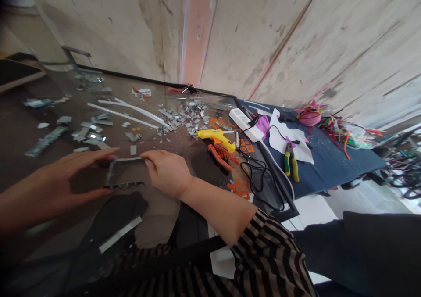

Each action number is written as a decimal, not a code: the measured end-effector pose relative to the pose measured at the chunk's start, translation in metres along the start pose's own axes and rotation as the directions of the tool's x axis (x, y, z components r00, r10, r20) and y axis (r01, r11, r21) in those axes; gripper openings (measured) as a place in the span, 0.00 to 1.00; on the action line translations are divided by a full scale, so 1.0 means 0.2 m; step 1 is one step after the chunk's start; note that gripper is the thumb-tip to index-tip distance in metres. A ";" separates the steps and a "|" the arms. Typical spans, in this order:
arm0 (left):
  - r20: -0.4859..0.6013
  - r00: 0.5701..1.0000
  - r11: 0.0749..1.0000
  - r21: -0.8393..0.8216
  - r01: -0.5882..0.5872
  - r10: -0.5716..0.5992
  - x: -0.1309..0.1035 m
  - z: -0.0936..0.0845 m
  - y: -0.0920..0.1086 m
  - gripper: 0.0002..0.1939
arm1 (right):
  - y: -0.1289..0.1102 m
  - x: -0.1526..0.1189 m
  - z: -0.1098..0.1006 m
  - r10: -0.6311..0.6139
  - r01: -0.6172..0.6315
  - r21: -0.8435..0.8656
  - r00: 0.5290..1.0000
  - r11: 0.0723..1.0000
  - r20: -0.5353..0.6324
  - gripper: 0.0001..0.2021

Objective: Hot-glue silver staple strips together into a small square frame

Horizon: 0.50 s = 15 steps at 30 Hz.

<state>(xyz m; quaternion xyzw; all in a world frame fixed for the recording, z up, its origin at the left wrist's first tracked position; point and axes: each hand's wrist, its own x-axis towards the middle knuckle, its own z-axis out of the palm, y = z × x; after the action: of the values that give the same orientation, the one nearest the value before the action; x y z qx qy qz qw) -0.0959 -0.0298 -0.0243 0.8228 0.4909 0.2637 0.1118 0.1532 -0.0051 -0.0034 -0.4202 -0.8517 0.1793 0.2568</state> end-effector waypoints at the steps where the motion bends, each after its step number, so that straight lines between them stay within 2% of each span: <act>1: 0.001 1.000 1.000 0.004 0.000 0.000 0.00 0.00 0.00 0.39 | 0.00 0.00 0.00 -0.001 0.001 -0.001 1.000 1.000 0.000 0.12; 15: 0.003 0.999 0.999 -0.005 0.033 -0.033 0.00 -0.01 0.00 0.39 | 0.01 0.00 0.01 -0.001 0.001 0.015 1.000 1.000 -0.012 0.13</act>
<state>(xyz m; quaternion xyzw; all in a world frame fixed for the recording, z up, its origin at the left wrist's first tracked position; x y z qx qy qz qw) -0.0956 -0.0300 -0.0229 0.8147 0.5037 0.2616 0.1189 0.1537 -0.0044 -0.0063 -0.4188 -0.8490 0.1829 0.2653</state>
